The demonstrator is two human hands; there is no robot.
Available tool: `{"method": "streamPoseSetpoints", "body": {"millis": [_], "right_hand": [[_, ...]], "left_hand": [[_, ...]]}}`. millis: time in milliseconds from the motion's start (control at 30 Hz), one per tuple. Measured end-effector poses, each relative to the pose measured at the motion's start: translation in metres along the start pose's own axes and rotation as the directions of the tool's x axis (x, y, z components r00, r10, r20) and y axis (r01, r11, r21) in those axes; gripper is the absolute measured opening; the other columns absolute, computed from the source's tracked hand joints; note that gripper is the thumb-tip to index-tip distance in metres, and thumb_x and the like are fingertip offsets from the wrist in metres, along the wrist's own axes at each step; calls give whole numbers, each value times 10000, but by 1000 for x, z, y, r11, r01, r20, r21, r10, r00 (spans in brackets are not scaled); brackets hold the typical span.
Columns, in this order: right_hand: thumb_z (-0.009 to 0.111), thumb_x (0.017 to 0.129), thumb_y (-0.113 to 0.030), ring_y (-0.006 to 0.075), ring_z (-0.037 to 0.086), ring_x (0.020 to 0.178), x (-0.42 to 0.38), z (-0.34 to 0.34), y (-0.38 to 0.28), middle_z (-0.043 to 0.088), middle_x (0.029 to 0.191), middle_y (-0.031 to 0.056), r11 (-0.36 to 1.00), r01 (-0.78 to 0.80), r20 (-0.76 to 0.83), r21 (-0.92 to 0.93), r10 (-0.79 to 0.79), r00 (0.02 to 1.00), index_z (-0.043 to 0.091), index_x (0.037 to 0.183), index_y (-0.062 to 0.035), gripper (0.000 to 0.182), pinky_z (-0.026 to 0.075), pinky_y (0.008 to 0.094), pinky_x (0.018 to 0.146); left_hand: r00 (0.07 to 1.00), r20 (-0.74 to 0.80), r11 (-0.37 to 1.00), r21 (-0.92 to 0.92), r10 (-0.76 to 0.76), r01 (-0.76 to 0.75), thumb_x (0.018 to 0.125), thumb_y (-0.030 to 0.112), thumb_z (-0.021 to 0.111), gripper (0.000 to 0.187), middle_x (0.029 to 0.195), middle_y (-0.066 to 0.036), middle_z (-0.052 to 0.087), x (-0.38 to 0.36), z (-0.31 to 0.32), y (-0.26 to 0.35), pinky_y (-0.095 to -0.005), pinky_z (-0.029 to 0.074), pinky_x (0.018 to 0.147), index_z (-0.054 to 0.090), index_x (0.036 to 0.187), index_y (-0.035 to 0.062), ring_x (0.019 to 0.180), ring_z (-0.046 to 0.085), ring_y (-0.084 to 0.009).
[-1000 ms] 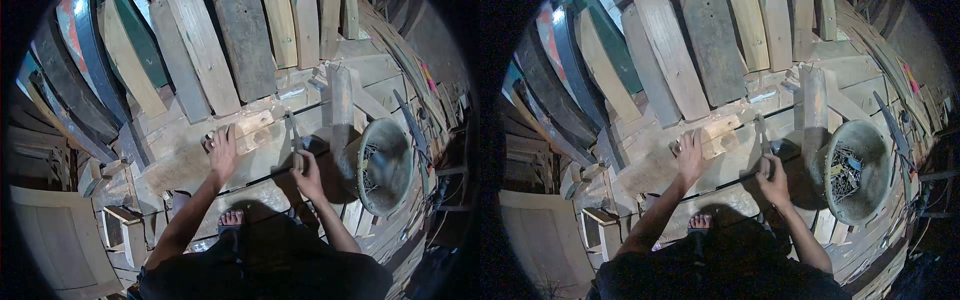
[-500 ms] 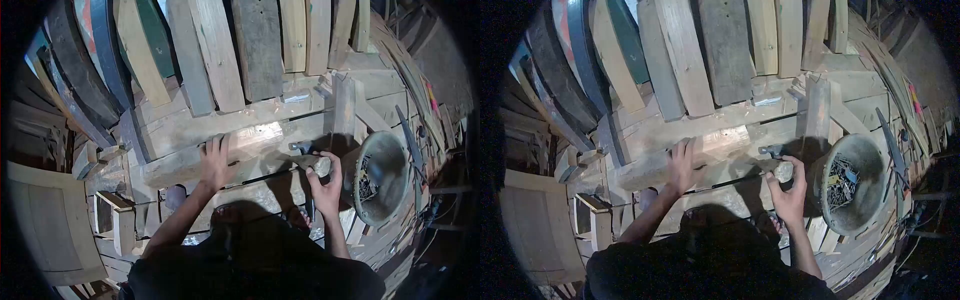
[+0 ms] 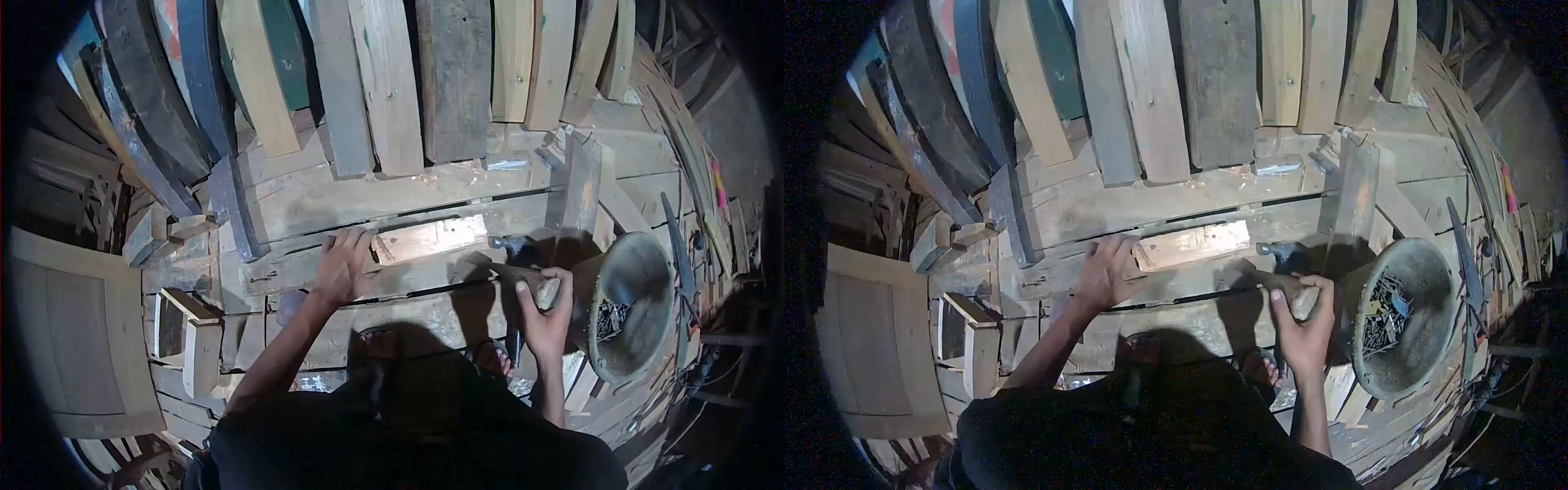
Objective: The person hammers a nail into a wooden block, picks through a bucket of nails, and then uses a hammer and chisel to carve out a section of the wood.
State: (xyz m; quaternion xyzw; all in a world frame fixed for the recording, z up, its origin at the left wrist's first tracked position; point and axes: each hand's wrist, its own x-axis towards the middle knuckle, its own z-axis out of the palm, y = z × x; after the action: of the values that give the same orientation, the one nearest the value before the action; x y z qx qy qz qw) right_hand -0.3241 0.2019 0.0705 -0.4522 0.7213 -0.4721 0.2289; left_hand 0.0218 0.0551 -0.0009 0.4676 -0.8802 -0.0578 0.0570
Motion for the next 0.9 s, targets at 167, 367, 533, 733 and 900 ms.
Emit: {"method": "streamPoseSetpoints", "body": {"millis": [167,367,533,733,900], "right_hand": [[845,851,-113,372,733,957,-8,-23,-22,717,983,222,968,29,160,-248,12,987,625,1109,13,362,550,428,882],[853,844,-115,375,708,1012,-10,-22,-19,695,1039,226,962,50,154,-268,-9,988,618,1148,8,404,530,446,923],[849,837,-27,220,666,1039,-10,-17,-21,669,1126,118,992,82,50,97,-87,995,599,1198,-25,440,518,361,955],[778,892,-87,177,608,948,3,-12,-15,598,1061,70,841,37,5,539,-47,999,494,1227,-63,440,517,358,906],[764,882,-133,169,536,763,9,-19,-41,541,965,74,569,-2,64,822,-89,994,398,1215,-103,495,471,333,715]], "left_hand": [[988,-53,988,24,-148,149,730,496,901,1027,1359,-163,595,-13,-16,-6,-529,421,1099,445,1554,87,1290,556,-374],[978,21,978,-36,-206,207,667,535,937,974,1358,-209,636,-29,-3,-40,-563,421,1104,534,1430,85,1275,586,-415],[980,72,979,-70,-186,191,627,620,928,962,1236,-202,688,-22,-9,-52,-570,446,1068,598,1323,44,1221,627,-413],[997,12,991,-111,-79,80,621,554,924,877,1194,-139,699,-23,-13,-54,-515,464,1018,619,1272,52,1183,637,-365],[999,-3,996,-71,46,-46,640,558,906,809,1215,-130,692,-41,-13,-46,-503,458,1024,634,1229,75,1193,634,-340]]}}
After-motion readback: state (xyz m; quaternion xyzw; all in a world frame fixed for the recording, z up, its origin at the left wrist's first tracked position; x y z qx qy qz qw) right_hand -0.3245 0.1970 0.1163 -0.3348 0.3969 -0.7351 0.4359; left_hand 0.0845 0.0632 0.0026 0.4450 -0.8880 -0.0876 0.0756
